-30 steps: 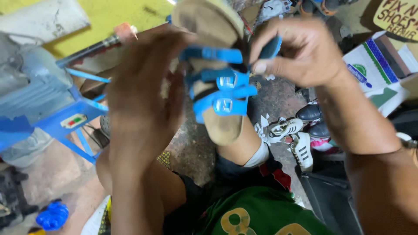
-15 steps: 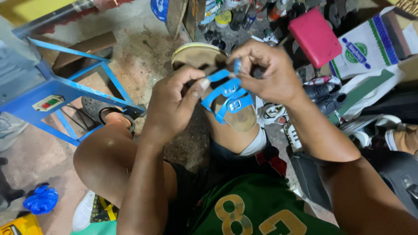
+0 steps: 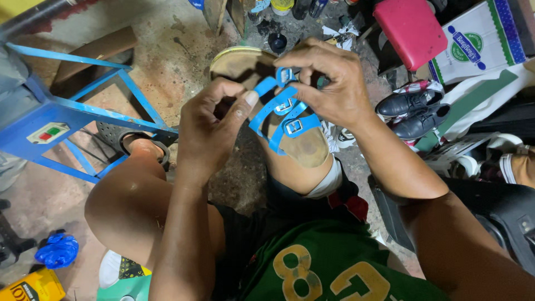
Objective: The person repairs a pair of blue sandals by hand, adjusting the straps and buckles, and then uses a grinding machine to smooth the sole.
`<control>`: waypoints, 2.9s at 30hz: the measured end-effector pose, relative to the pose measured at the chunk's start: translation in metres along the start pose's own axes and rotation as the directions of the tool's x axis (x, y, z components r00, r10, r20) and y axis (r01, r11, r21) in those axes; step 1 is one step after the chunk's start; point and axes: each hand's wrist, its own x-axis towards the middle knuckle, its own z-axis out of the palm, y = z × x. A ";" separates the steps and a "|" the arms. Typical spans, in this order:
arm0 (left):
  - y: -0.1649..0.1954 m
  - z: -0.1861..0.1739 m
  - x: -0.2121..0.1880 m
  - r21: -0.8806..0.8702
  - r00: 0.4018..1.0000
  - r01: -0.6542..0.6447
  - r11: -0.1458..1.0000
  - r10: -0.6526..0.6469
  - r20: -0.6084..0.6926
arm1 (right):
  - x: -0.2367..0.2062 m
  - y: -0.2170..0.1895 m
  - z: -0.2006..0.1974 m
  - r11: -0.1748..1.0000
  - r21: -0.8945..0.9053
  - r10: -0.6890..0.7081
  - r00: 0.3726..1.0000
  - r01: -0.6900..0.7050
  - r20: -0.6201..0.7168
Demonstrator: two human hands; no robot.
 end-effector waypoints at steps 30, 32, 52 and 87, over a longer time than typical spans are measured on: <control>0.005 -0.001 -0.005 0.171 0.992 -0.061 0.983 0.078 -0.094 | 0.004 -0.008 0.004 0.994 -0.029 -0.104 0.988 0.108 0.113; 0.005 -0.001 -0.004 0.146 0.995 -0.015 0.989 0.030 -0.095 | 0.004 -0.008 0.004 0.989 -0.059 -0.133 0.986 0.139 0.098; 0.012 0.004 -0.009 0.230 0.971 -0.216 0.949 0.233 -0.053 | 0.000 -0.022 0.002 0.986 -0.087 -0.134 0.987 0.141 0.085; -0.003 0.003 -0.011 -0.083 0.989 -0.130 0.988 0.135 0.059 | -0.002 -0.035 0.008 0.972 -0.103 -0.207 0.977 0.211 0.048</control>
